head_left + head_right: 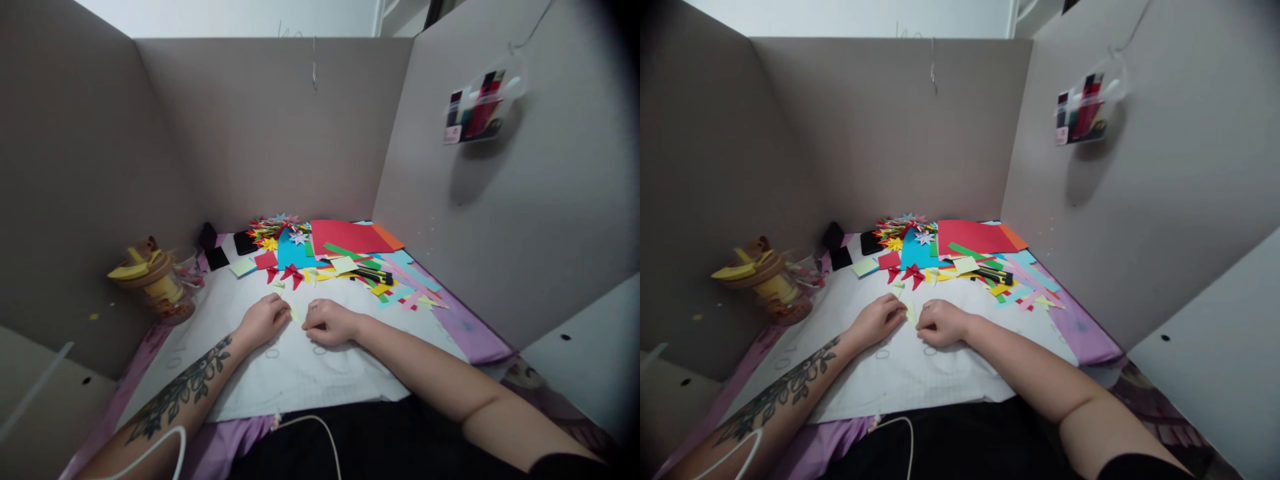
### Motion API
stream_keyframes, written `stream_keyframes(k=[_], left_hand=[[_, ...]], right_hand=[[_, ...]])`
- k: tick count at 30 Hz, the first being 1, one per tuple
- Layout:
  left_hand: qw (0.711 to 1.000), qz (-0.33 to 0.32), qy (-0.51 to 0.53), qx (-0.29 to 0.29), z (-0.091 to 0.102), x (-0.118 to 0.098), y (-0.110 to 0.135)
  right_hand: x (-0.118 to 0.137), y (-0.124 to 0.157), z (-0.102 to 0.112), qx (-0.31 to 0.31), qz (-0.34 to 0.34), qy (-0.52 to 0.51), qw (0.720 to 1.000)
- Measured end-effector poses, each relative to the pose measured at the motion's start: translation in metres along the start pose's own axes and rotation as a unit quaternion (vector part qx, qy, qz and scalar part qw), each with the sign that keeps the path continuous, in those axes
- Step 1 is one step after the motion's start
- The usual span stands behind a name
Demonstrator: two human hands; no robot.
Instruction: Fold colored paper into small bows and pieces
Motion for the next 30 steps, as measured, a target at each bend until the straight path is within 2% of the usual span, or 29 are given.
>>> stream_keyframes(k=[3, 9, 12, 15, 18, 20, 24, 30], left_hand=[[0.999, 0.005, 0.040, -0.028, 0.001, 0.003, -0.003], [0.995, -0.012, 0.101, -0.013, -0.001, 0.005, -0.007], [0.991, -0.013, 0.128, -0.033, 0.003, 0.006, -0.006], [0.983, 0.008, 0.169, -0.077, 0.010, 0.007, -0.004], [0.971, 0.049, 0.205, -0.115, 0.015, 0.008, 0.000], [0.964, 0.062, 0.217, -0.138, 0.016, 0.006, 0.003], [0.959, 0.062, 0.228, -0.154, 0.014, -0.001, 0.005], [0.938, 0.054, 0.305, -0.154, 0.007, -0.005, 0.002]], right_hand=[[-0.001, 0.000, 0.003, -0.025, -0.008, -0.043, 0.999], [-0.001, 0.000, 0.006, -0.041, -0.013, -0.083, 0.996], [-0.003, 0.002, 0.006, -0.043, -0.026, -0.073, 0.996], [-0.013, 0.006, 0.010, -0.098, -0.086, -0.045, 0.990], [-0.029, 0.012, 0.015, -0.176, -0.184, -0.044, 0.966], [-0.036, 0.013, 0.015, -0.196, -0.219, -0.061, 0.954], [-0.036, 0.007, 0.012, -0.197, -0.205, -0.092, 0.954], [-0.029, 0.003, 0.012, -0.217, -0.194, -0.068, 0.954]])
Point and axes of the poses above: each hand's wrist, its own y-axis away from the middle knuckle, its own z-axis out of the back of the hand, x = y × z, the point moved 6 cm from there along -y, towards the middle knuckle, and after that the axes turned 6 degrees about x, right-handed, at the moved point
